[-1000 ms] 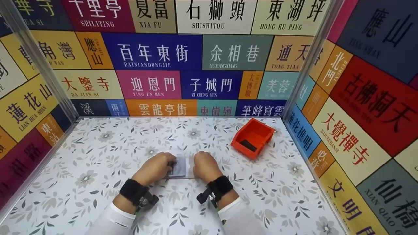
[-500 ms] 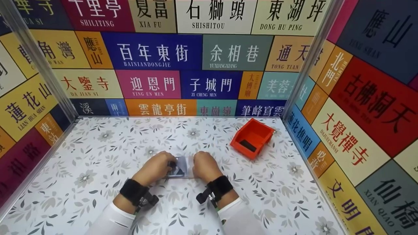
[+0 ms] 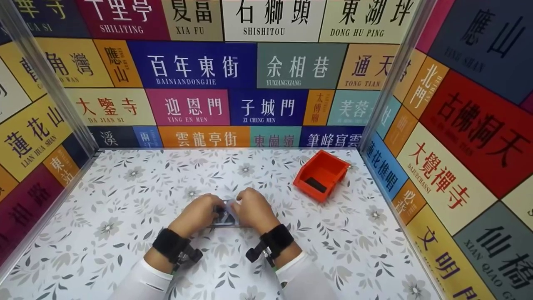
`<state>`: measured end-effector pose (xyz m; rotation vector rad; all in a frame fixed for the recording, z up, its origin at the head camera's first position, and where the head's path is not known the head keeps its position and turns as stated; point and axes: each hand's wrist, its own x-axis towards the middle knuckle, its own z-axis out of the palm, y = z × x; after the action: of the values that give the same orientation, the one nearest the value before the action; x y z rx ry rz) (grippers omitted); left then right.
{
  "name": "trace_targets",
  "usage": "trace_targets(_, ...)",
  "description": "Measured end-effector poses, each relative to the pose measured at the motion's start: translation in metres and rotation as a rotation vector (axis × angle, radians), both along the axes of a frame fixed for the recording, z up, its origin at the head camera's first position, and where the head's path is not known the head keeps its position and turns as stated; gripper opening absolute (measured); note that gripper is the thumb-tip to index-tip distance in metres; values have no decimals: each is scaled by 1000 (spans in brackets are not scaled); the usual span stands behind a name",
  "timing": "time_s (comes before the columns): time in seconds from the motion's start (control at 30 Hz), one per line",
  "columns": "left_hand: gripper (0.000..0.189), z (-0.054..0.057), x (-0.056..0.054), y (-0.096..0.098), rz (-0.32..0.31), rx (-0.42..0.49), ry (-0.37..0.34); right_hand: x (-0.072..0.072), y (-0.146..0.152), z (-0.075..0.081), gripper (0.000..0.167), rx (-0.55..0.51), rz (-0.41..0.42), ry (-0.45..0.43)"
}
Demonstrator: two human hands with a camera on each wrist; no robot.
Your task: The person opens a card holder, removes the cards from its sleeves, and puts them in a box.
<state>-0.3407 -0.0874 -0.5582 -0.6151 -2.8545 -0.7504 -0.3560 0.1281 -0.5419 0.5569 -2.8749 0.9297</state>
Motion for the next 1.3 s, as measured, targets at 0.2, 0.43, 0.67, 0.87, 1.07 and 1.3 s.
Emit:
trace_targets(0.2, 27, 1, 1, 1, -2, -15, 25, 7, -10, 1, 30, -2, 81, 38)
trace_targets(0.43, 22, 2, 2, 2, -16, -7, 9, 9, -13, -5, 25, 46, 72, 75)
trace_targets(0.67, 19, 2, 4, 2, 3, -16, 40, 10, -15, -3, 17, 88, 35, 68)
trace_targets(0.87, 17, 2, 5, 2, 19, -38, 45, 7, -10, -1, 10, 110, 10, 101)
trace_targets(1.07, 18, 1, 4, 2, 31, -50, 52, 2, -4, -2, 24, 90, -92, 90)
trace_targets(1.3, 18, 2, 4, 4, 40, -67, 30, -4, 8, -9, 35, 109, -121, 21)
